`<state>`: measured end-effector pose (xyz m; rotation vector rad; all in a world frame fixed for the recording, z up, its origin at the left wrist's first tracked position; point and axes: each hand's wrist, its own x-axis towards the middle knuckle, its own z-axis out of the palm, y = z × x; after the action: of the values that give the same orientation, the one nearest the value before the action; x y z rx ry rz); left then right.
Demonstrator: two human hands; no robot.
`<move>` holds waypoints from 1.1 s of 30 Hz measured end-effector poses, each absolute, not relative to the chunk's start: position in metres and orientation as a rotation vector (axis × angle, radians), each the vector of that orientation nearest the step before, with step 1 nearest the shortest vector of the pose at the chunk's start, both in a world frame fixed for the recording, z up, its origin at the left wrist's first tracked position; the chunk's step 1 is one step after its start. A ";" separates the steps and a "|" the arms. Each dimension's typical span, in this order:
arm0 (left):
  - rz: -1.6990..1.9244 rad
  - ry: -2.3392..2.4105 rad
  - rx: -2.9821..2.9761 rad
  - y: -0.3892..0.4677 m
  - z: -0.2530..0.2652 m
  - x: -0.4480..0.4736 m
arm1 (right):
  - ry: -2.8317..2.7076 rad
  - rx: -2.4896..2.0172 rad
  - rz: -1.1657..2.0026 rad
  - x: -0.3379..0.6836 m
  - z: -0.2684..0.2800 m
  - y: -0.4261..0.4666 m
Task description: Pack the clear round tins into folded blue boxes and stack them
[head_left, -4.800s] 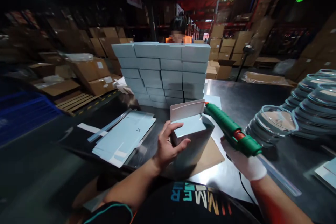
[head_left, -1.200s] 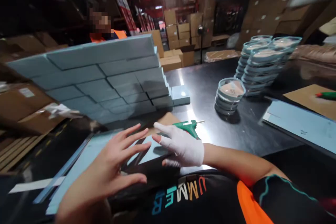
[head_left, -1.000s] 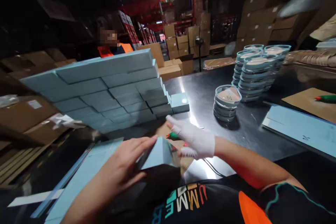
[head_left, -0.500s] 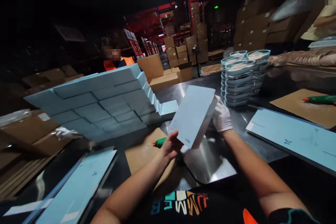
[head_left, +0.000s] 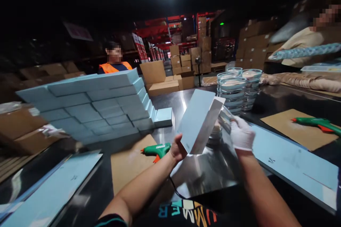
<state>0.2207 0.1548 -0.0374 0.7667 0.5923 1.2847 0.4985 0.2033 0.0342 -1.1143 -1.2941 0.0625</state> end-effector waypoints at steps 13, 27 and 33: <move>1.605 1.231 1.298 0.045 -0.040 0.113 | -1.538 -0.945 0.516 0.522 0.148 0.092; 1.641 1.037 1.264 -0.022 -0.064 0.117 | -1.999 -0.745 0.522 0.481 0.170 0.003; 1.617 0.929 1.138 -0.023 -0.093 0.128 | -1.840 -0.498 0.339 0.434 0.135 0.007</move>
<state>0.1276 -0.0226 -0.0933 1.1378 0.9286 1.6174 0.4336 0.0068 0.1351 -0.4983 -1.8403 0.3389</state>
